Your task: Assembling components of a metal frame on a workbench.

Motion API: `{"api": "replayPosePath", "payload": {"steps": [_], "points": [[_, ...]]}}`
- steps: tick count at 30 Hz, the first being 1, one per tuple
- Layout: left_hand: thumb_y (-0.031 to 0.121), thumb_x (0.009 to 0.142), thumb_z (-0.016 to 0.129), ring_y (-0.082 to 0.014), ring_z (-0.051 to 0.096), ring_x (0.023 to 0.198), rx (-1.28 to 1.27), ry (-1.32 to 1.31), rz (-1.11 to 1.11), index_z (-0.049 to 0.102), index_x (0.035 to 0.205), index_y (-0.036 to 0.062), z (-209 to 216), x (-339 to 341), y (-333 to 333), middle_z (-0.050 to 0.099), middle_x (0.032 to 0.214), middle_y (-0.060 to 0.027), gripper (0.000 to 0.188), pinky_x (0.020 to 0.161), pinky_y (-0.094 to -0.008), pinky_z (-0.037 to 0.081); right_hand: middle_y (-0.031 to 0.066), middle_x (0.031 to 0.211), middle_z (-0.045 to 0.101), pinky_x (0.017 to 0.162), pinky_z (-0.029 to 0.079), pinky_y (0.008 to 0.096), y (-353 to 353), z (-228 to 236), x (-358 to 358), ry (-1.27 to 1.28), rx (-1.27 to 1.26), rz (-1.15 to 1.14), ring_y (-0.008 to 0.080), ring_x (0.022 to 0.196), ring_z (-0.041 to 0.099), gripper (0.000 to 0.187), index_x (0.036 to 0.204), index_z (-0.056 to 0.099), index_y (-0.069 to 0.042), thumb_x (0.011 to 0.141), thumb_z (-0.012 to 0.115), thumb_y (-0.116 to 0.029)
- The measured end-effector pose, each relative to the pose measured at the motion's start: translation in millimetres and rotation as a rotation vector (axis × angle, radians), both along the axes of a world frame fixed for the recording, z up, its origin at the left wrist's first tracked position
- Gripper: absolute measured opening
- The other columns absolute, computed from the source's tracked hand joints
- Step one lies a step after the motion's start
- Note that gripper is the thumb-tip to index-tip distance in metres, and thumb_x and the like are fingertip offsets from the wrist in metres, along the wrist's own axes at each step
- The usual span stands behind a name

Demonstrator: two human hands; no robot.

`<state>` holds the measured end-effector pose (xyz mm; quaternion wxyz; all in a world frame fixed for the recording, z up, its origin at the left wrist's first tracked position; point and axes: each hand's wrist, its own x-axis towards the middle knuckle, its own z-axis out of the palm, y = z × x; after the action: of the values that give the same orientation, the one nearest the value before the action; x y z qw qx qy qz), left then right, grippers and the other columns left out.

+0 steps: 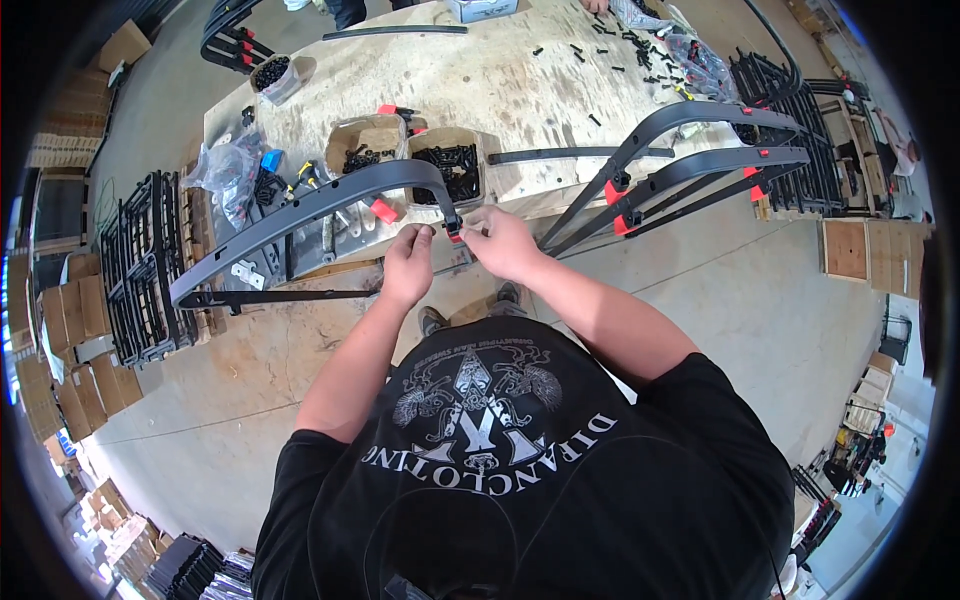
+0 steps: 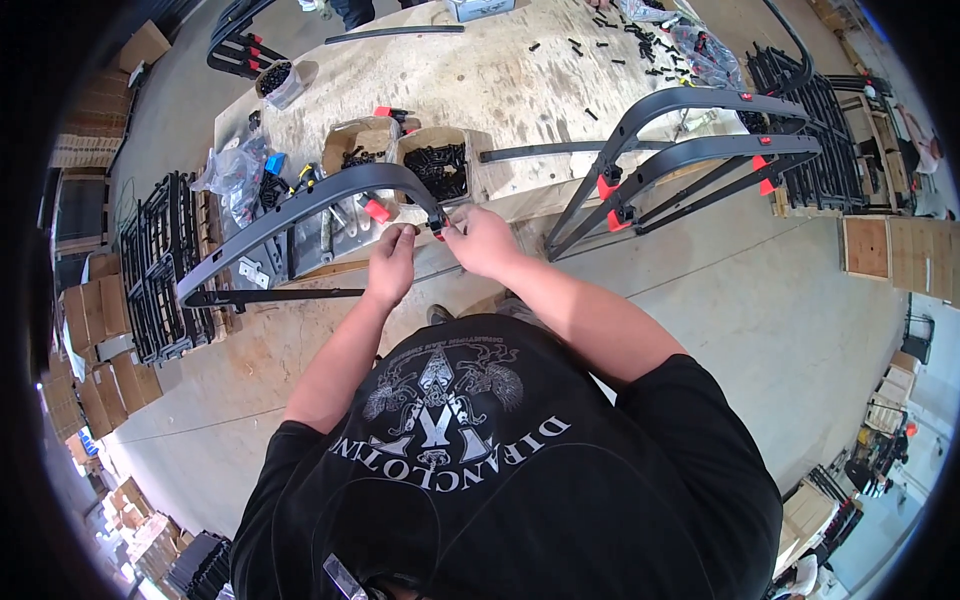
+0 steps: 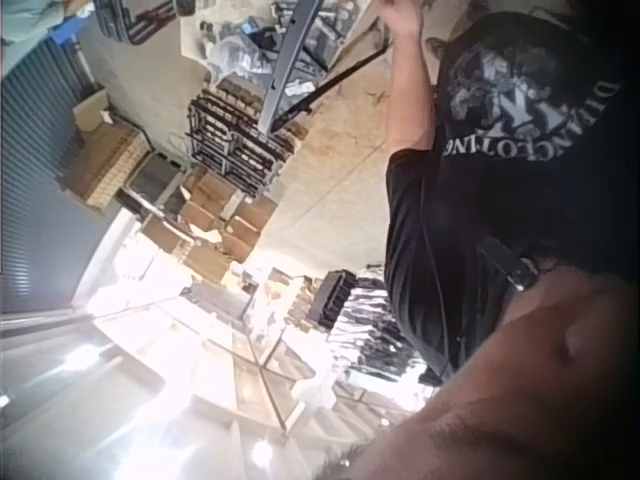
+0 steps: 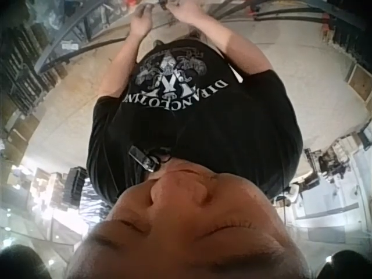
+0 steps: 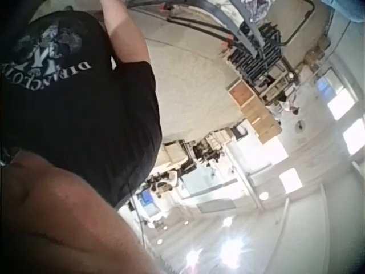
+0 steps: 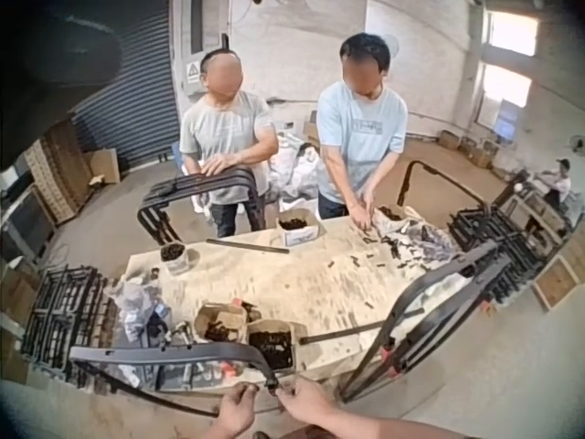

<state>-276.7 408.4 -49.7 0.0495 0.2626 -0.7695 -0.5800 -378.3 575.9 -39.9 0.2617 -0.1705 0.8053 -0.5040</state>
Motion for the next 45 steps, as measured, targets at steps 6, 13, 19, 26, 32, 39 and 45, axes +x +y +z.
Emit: {"api": "replayPosePath", "payload": {"steps": [6, 13, 19, 26, 32, 39, 45], "points": [[0.031, 0.108, 0.047, -0.0117, 0.046, 0.072, 0.345, -0.157, 0.036, 0.063, 0.098, -0.0013, -11, -22, 5, 0.055, 0.077, -0.0018, 0.038, 0.066, -0.0293, 0.041, 0.0239, 0.093, 0.068, 0.081, 0.053, 0.0512, -16, 37, -10, 0.318, 0.322, 0.207, 0.0422, 0.090, 0.067, 0.029, 0.098, 0.062, 0.003, 0.092, 0.063, -0.025], [0.040, 0.108, 0.044, -0.0092, 0.036, 0.055, 0.767, -0.400, -0.025, 0.052, 0.083, 0.0103, 6, -32, -13, 0.043, 0.067, 0.0032, 0.039, 0.050, -0.0277, 0.032, 0.0246, 0.095, 0.068, 0.082, 0.053, 0.0515, -20, 46, -15, 0.333, 0.370, 0.292, 0.0423, 0.091, 0.067, 0.025, 0.096, 0.061, 0.003, 0.094, 0.059, -0.022], [0.037, 0.108, 0.045, -0.0084, 0.032, 0.054, 0.870, -0.420, -0.037, 0.049, 0.084, 0.0118, 9, -35, -16, 0.037, 0.066, 0.0051, 0.035, 0.049, -0.0255, 0.029, 0.0255, 0.098, 0.067, 0.082, 0.051, 0.0532, -21, 43, -15, 0.299, 0.383, 0.289, 0.0442, 0.094, 0.065, 0.025, 0.096, 0.058, 0.002, 0.093, 0.060, -0.023], [0.017, 0.105, 0.053, -0.0072, 0.038, 0.062, 0.708, -0.186, -0.021, 0.054, 0.093, 0.0100, 12, -25, -10, 0.042, 0.073, 0.0064, 0.014, 0.054, -0.0243, 0.033, 0.0257, 0.096, 0.067, 0.080, 0.051, 0.0537, -19, 42, -14, 0.279, 0.355, 0.264, 0.0449, 0.092, 0.065, 0.025, 0.096, 0.057, 0.002, 0.093, 0.061, -0.023], [0.012, 0.100, 0.057, -0.0072, 0.041, 0.059, 0.834, 0.072, 0.038, 0.057, 0.096, 0.0100, 6, -19, -17, 0.047, 0.072, 0.0063, 0.005, 0.052, -0.0244, 0.033, 0.0257, 0.097, 0.067, 0.080, 0.050, 0.0537, -19, 41, -13, 0.255, 0.340, 0.251, 0.0448, 0.092, 0.065, 0.025, 0.097, 0.058, 0.002, 0.093, 0.061, -0.023], [0.025, 0.101, 0.057, -0.0104, 0.036, 0.050, 0.641, -0.368, 0.162, 0.057, 0.092, 0.0109, -4, -30, -10, 0.043, 0.065, 0.0044, 0.017, 0.045, -0.0270, 0.030, 0.0262, 0.097, 0.067, 0.081, 0.050, 0.0532, -19, 39, -13, 0.267, 0.322, 0.248, 0.0452, 0.093, 0.065, 0.025, 0.097, 0.058, 0.002, 0.093, 0.061, -0.023], [0.009, 0.095, 0.056, -0.0090, 0.036, 0.051, 0.734, -0.032, 0.210, 0.058, 0.099, 0.0086, 23, -29, -9, 0.042, 0.066, 0.0039, 0.004, 0.046, -0.0260, 0.031, 0.0252, 0.097, 0.067, 0.083, 0.052, 0.0529, -16, 40, -14, 0.254, 0.342, 0.273, 0.0435, 0.092, 0.066, 0.025, 0.097, 0.058, 0.003, 0.094, 0.058, -0.023]]}}
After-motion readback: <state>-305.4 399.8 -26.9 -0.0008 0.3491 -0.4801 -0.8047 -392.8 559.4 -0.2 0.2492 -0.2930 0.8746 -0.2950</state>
